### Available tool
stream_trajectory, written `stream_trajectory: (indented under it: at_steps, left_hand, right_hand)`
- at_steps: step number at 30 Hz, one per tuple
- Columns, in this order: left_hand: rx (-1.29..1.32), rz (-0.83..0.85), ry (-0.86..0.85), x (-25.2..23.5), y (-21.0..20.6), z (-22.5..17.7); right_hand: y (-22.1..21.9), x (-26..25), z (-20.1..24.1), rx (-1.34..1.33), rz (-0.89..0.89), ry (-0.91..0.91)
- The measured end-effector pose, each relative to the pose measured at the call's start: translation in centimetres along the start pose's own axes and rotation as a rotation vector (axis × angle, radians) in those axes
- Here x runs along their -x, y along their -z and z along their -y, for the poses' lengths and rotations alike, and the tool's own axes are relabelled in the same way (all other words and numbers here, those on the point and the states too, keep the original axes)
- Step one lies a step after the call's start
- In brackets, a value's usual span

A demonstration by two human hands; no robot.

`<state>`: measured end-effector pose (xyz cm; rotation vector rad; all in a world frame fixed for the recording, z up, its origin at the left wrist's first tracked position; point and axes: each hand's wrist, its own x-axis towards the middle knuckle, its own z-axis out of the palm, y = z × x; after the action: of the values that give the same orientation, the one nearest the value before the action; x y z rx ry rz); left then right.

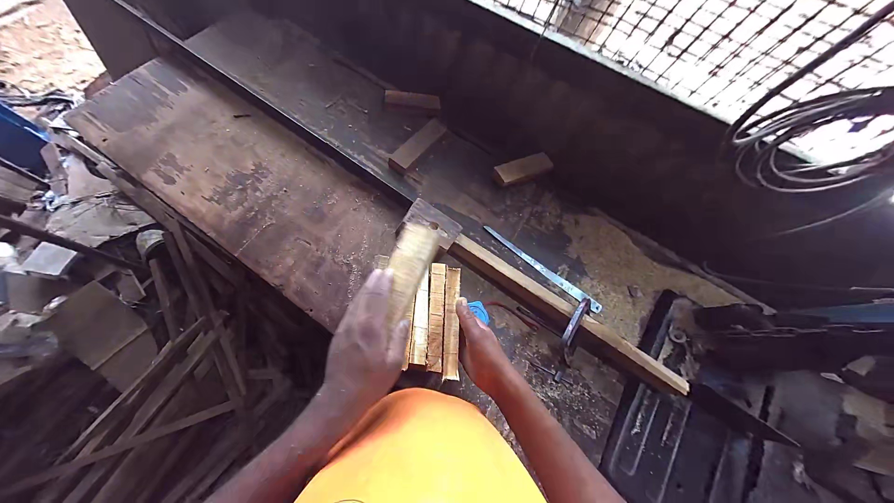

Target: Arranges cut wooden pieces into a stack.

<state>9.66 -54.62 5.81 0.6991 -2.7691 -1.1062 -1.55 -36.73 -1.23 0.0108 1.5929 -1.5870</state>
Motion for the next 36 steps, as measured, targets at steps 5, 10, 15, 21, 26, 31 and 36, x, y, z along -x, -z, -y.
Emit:
stream_trajectory:
  at_steps: [5, 10, 15, 21, 26, 31, 36]
  left_hand:
    - [-0.128, 0.085, -0.142, 0.6, -2.7, 1.2]
    - [0.259, -0.006, 0.108, -1.4, 0.6, 3.9]
    - [0.688, 0.195, 0.37, -2.3, -0.5, 6.4]
    - [0.857, 0.215, 0.399, -2.8, -3.2, 8.7]
    - [0.883, 0.15, 0.347, -2.7, -4.1, 8.9]
    - [0.866, -0.035, 0.227, -3.5, -6.0, 10.3]
    - [0.975, -0.173, 0.315, -2.3, -8.0, 9.3]
  right_hand:
    - [0.0, 0.7, 0.1, 0.061, -0.03, 0.001]
    - [2.1, 1.6, 0.4, 0.638, -0.371, 0.311]
    - [5.1, -2.2, -1.5, 1.087, -0.274, 0.479]
    - [6.4, -2.2, -3.6, 1.11, -0.44, 0.433]
    - [6.9, -1.7, -4.2, 1.088, -0.44, 0.417]
    - [2.7, -2.6, -1.7, -0.081, -0.444, 0.369]
    - [-2.9, -3.2, -2.5, -0.112, -0.39, 0.346]
